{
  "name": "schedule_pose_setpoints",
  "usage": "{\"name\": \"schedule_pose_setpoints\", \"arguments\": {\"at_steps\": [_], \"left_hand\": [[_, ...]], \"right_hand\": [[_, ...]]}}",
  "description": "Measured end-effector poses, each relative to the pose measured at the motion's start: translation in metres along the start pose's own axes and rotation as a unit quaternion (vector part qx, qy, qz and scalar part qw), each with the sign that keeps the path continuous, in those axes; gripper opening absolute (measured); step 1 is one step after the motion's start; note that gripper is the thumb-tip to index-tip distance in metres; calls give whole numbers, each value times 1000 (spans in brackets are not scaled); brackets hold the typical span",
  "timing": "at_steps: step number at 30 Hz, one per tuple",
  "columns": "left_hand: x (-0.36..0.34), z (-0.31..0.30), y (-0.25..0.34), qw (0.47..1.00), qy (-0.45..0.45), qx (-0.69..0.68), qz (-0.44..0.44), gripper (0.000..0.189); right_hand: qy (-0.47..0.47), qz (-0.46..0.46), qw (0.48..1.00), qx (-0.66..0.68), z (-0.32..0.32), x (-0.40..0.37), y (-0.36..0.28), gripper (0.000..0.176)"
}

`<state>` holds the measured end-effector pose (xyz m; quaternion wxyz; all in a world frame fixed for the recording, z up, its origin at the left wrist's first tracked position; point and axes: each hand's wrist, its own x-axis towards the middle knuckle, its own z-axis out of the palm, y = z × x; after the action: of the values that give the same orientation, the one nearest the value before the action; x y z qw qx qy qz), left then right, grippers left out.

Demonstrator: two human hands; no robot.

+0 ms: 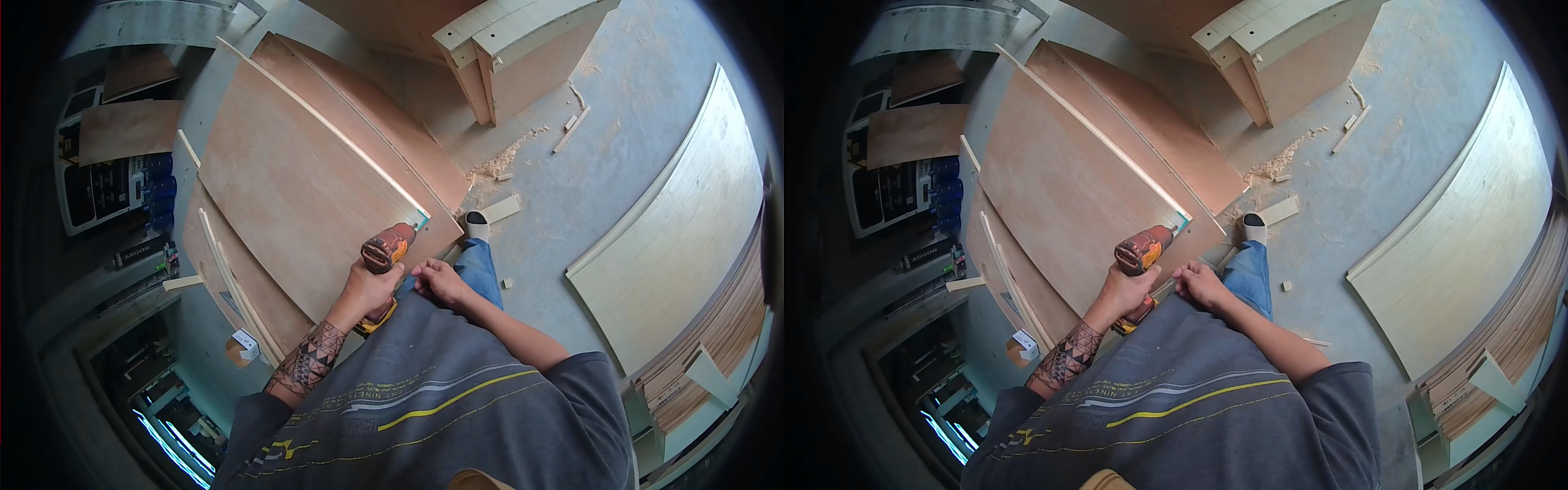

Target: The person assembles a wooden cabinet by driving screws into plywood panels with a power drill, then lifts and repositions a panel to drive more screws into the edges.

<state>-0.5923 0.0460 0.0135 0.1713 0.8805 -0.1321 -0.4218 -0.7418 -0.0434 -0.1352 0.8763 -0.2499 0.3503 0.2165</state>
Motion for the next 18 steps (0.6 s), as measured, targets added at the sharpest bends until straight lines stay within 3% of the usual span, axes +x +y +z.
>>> {"name": "schedule_pose_setpoints", "arguments": {"at_steps": [8, 10, 11, 15, 18], "left_hand": [[4, 5, -18, 999, 18, 10, 30, 30], [3, 5, -28, 991, -27, -132, -13, 26], [-1, 4, -27, 990, -6, -137, 18, 25], [-29, -6, -33, 979, 34, -200, 32, 35], [-38, -12, -56, 971, 61, -207, 103, 42]], "right_hand": [[-33, -49, 998, -22, -16, -7, -19, 21], [-52, -100, 994, -4, -18, -15, -40, 24], [-61, -98, 993, 11, -18, -18, -52, 24], [-81, -182, 980, -25, -10, -18, -93, 20], [-83, -200, 975, -53, 7, -8, -122, 12]]}}
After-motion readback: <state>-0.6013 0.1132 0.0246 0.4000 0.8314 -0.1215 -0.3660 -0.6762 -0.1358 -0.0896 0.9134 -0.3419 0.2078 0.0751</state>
